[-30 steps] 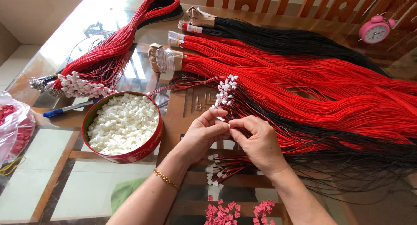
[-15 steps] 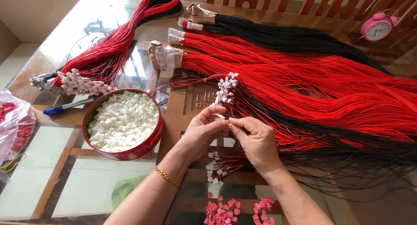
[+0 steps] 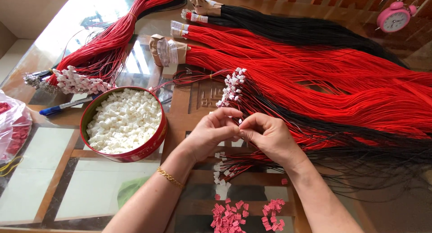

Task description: Assembling wire harnesses by attaching connectors to bundles of red and black wires.

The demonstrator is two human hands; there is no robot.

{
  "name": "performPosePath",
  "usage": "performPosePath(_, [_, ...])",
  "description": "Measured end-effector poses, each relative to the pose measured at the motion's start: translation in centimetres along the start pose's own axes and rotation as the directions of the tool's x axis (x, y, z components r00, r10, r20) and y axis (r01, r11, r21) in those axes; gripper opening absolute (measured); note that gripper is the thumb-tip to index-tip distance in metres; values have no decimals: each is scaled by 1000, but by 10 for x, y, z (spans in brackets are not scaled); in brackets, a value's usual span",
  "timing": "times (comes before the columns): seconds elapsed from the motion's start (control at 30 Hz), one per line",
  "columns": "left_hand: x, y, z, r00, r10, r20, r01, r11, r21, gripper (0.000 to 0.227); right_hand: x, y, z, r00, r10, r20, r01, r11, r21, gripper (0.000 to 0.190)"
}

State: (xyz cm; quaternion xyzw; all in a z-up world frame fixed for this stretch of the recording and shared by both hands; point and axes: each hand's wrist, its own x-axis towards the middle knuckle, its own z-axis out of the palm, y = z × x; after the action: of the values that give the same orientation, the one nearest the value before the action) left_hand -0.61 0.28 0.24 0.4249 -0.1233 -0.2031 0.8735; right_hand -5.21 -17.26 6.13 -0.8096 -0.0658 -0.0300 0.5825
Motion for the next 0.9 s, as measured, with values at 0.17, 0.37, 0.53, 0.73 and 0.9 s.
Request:
performPosePath(0.17, [6, -4, 3, 999, 3, -40, -1, 999, 36, 42, -2, -1, 1, 994, -90, -62, 74, 972, -223, 7])
performPosePath(0.37, [11, -1, 3, 964, 6, -266, 4, 999, 38, 31, -17, -28, 4, 912, -379, 155, 390, 687, -614, 6])
performPosePath(0.53, [13, -5, -3, 957, -42, -287, 40, 999, -11, 28, -23, -11, 11, 936, 24, 352, 275, 577, -769, 18])
performPosePath(0.73, [4, 1, -7, 991, -36, -131, 19, 991, -129, 26, -27, -6, 5, 956, 5, 292, 225, 625, -747, 14])
performPosePath(0.9, [-5, 12, 4, 998, -58, 12, 57, 996, 66, 34, -31, -19, -9, 973, 230, -15, -203, 821, -533, 14])
